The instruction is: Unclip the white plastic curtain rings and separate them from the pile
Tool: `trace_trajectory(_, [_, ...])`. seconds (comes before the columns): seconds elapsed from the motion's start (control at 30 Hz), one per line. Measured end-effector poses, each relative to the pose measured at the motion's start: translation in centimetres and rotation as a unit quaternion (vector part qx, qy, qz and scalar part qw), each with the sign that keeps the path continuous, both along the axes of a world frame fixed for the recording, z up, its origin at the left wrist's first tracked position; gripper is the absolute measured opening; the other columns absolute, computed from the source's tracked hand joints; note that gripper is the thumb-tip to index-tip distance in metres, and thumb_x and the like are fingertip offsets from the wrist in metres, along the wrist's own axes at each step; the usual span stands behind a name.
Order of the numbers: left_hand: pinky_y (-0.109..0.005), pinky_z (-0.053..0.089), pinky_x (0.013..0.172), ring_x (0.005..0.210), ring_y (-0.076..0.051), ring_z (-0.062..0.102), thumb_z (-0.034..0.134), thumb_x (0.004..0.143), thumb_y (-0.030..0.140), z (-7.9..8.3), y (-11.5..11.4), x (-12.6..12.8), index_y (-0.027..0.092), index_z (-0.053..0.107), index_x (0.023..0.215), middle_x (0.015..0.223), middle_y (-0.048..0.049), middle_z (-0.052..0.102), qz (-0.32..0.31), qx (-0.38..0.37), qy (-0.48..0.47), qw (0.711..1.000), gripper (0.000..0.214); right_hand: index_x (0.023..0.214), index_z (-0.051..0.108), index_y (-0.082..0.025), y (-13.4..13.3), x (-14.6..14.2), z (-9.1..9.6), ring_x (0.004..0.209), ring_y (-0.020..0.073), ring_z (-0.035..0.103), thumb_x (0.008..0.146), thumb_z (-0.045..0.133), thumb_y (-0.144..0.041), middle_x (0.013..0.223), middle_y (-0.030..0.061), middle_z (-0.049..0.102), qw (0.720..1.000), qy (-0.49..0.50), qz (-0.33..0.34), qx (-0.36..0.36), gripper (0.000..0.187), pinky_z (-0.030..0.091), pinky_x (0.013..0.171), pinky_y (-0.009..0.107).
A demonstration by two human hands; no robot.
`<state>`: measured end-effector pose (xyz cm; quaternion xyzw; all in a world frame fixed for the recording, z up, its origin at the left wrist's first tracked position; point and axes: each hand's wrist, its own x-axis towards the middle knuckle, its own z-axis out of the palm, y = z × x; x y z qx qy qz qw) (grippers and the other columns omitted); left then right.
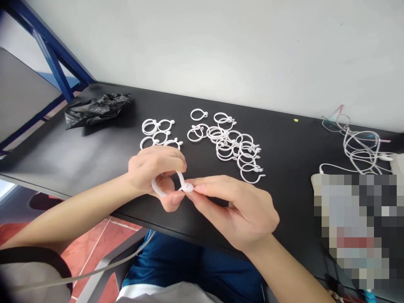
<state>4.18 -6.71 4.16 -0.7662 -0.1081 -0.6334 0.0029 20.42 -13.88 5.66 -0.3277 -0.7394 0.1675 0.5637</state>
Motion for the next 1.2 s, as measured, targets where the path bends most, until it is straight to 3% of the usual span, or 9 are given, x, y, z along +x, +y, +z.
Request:
trace_trajectory(0.53, [-0.018,0.037,0.034,0.035,-0.006,0.042,0.05,0.086,0.039,0.0,0.2,-0.1,0.02,0.052,0.076,0.048,0.0086,0.045,0.003,0.01,0.013,1.0,0.022,0.101,0.073,-0.028,-0.7,0.2,0.1,0.077,0.0144,0.077,0.078,0.079,-0.009,0.093,-0.0047,0.08,0.997,-0.046,-0.03,-0.047,0.03,0.065,0.065,0.023])
trace_trajectory(0.87, [-0.019,0.036,0.034,0.035,-0.006,0.041,0.051,0.087,0.04,-0.2,0.2,-0.1,0.02,0.052,0.077,0.049,0.0083,0.046,0.002,0.007,0.005,1.0,0.022,0.095,0.072,-0.03,-1.0,0.3,-0.2,0.077,0.0148,0.077,0.079,0.077,-0.006,0.094,-0.007,0.079,0.996,-0.06,-0.058,-0.018,0.029,0.064,0.062,0.025])
trace_trajectory(0.97, [-0.019,0.034,0.035,0.035,-0.006,0.04,0.049,0.087,0.041,-0.3,0.2,-0.1,0.021,0.052,0.076,0.048,0.0082,0.046,0.019,0.009,0.015,1.0,0.024,0.096,0.071,-0.031,-1.0,0.3,-0.2,0.077,0.0154,0.077,0.079,0.076,-0.006,0.093,-0.0066,0.08,0.996,-0.058,-0.059,-0.017,0.03,0.063,0.06,0.026])
trace_trajectory(1.1, [-0.021,0.032,0.036,0.035,-0.007,0.037,0.041,0.09,0.045,-0.3,0.5,-0.6,0.021,0.054,0.074,0.046,0.0071,0.041,0.089,0.042,0.045,0.994,0.032,0.096,0.07,-0.029,-0.6,0.3,-0.2,0.073,0.0153,0.077,0.079,0.076,-0.007,0.09,-0.0056,0.08,0.996,-0.065,-0.061,-0.008,0.029,0.062,0.059,0.025])
trace_trajectory(1.2, [-0.022,0.033,0.041,0.042,-0.008,0.043,0.046,0.089,0.04,0.0,1.1,-1.2,0.02,0.057,0.077,0.053,0.004,0.048,0.133,0.049,0.09,0.986,0.026,0.095,0.071,-0.028,0.0,0.4,-0.2,0.068,0.014,0.075,0.08,0.075,-0.008,0.086,-0.0053,0.079,0.993,-0.078,-0.083,-0.025,0.025,0.062,0.06,0.025])
